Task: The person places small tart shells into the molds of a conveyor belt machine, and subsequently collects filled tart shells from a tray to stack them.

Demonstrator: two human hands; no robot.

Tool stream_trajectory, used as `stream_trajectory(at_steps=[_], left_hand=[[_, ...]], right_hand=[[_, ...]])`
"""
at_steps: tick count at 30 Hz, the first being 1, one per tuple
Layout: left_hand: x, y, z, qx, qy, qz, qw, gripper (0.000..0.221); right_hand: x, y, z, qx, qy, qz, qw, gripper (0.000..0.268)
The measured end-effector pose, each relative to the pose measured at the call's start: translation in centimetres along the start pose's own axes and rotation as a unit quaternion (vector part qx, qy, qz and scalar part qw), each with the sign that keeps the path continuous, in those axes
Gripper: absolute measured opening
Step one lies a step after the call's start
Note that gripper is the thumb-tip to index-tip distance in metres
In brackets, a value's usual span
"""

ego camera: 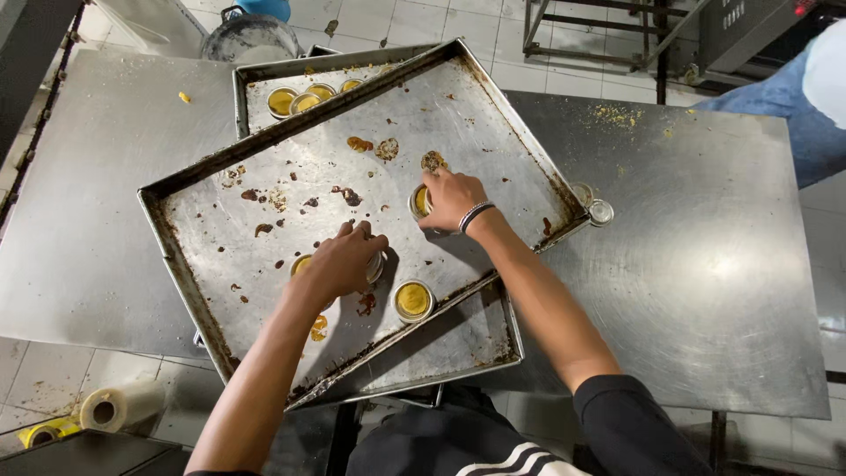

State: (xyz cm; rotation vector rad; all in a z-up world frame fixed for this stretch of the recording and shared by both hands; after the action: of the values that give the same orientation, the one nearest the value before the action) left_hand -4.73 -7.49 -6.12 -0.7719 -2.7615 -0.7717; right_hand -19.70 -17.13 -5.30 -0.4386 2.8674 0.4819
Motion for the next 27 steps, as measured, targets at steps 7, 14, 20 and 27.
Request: stream_trajectory(at_steps=[7,14,20,27], left_hand=[[0.1,3.1,-2.1,0.022,0.038,-0.026,0.999,0.075],[-2.8,10.6,-5.4,0.06,0.049,-0.149,0.986,0.066],[-5.7,8.6,1.8,0.097,-0.014,-0.179,0.979,0.063],[-4.8,9.9,1.4,0.129,-0.089,-0.281,0.947,0.044]], right_hand=[[-5.7,9.1,-3.7,-0.168,-0.12,-0.127,0.97,0.069],[-9.1,10.8,6.0,-0.135,0.102,-0.194,0.966,0.078],[-10.2,9.8,8.1,-0.084,0.149,-0.178,0.969,0.092],[-12.0,11.8,4.5,-0.087,0.162,-0.163,0.969,0.08]])
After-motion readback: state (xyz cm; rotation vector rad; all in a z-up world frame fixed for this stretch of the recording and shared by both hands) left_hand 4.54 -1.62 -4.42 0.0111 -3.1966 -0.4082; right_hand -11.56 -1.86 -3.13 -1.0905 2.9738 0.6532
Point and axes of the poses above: each hand's wrist, its own y-axis away from the middle knuckle, its own z-axis out of the palm, x = y × z, the point moved 10 cm from there along -y, towards the middle knuckle, and after that the axes turned 3 degrees about z, right-handed, at the moved point
